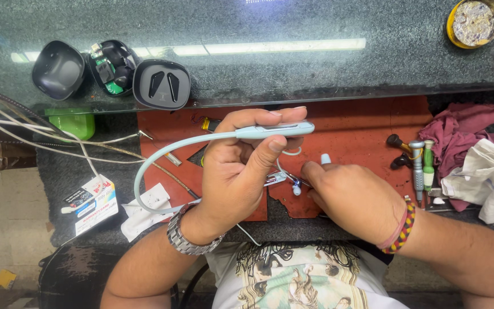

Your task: The person disassembles a light blue neckband headphone, removes the battery and internal components, and uses a soldering iron to work on the battery terminals. The person then reassembles the headphone casing.

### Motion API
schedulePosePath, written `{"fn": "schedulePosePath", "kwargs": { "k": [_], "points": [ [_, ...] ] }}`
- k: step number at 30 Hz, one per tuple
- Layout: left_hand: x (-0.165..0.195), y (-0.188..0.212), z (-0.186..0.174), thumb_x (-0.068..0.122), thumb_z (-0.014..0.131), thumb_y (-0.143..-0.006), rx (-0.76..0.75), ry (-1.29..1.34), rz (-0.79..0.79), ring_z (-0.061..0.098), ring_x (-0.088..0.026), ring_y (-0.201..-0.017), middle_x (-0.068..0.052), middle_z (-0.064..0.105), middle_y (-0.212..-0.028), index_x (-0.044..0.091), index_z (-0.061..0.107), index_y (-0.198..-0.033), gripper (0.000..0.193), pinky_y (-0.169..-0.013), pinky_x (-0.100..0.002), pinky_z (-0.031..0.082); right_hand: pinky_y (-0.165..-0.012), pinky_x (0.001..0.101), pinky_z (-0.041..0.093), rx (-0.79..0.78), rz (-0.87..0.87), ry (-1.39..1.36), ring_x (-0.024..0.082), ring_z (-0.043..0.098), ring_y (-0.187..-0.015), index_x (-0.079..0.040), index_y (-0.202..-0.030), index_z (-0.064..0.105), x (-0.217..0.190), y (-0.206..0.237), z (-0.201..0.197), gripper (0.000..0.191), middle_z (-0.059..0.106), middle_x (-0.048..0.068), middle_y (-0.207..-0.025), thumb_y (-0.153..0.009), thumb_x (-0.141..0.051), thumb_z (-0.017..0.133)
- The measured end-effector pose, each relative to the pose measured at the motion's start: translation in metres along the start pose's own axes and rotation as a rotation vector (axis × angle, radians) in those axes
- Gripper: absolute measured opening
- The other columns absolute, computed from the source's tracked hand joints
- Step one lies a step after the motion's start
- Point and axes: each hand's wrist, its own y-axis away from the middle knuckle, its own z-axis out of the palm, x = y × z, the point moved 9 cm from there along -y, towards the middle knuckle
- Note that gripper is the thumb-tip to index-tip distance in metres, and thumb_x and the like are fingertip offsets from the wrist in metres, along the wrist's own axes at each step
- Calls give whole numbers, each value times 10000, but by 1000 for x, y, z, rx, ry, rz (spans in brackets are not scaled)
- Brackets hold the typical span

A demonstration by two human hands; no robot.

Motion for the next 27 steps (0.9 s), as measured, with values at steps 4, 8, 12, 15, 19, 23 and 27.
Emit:
{"fn": "schedulePosePath", "kwargs": {
  "k": [4,8,12,15,19,23,27],
  "points": [
    [-4,1,4,31,562,-1154,-5,53,-30,657,-247,-1278,-242,602,-1446,29,496,-1332,190,-1075,-379,588,-669,514,549,109,-130,-92,400,700,-750,-24,-1013,586,-6,-1,-13,254,697,189,-756,-790,-126,651],
    [-8,3,5,35,563,-1139,-2,89,-55,655,-254,-1284,-250,600,-1446,37,493,-1343,216,-1097,-395,576,-635,527,535,185,-254,-138,418,681,-685,-28,-851,641,6,0,-42,196,693,201,-734,-710,-156,686],
    [-10,6,5,29,561,-1156,-2,72,-52,635,-246,-1305,-265,612,-1423,20,492,-1305,165,-1155,-366,519,-601,495,535,10,-86,-154,391,682,-637,-55,-846,668,37,7,-47,224,693,176,-708,-746,-249,717],
    [-13,7,6,30,563,-1149,2,80,-64,636,-243,-1301,-262,618,-1409,19,491,-1295,163,-1149,-360,520,-638,445,546,-246,71,-113,331,704,-652,-84,-838,681,54,18,-32,206,700,122,-638,-777,-280,703],
    [-15,7,4,31,565,-1138,17,98,-81,645,-253,-1276,-265,619,-1401,26,494,-1334,209,-1116,-375,544,-606,419,533,-442,-92,-176,298,696,-615,-108,-806,696,31,27,-12,130,694,90,-623,-765,-231,678],
    [-13,5,2,53,565,-1136,23,93,-62,647,-258,-1282,-257,620,-1395,26,487,-1331,212,-1128,-391,554,-571,432,502,-648,-468,-319,310,668,-631,-52,-835,689,-19,45,7,127,679,110,-676,-801,-174,676],
    [-9,1,-3,64,573,-1146,55,65,-15,654,-269,-1265,-271,626,-1385,27,489,-1346,221,-1121,-396,558,-578,424,502,-820,-542,-462,313,658,-629,-108,-1310,661,-36,56,10,505,656,133,-709,-809,-105,604]
  ]
}}
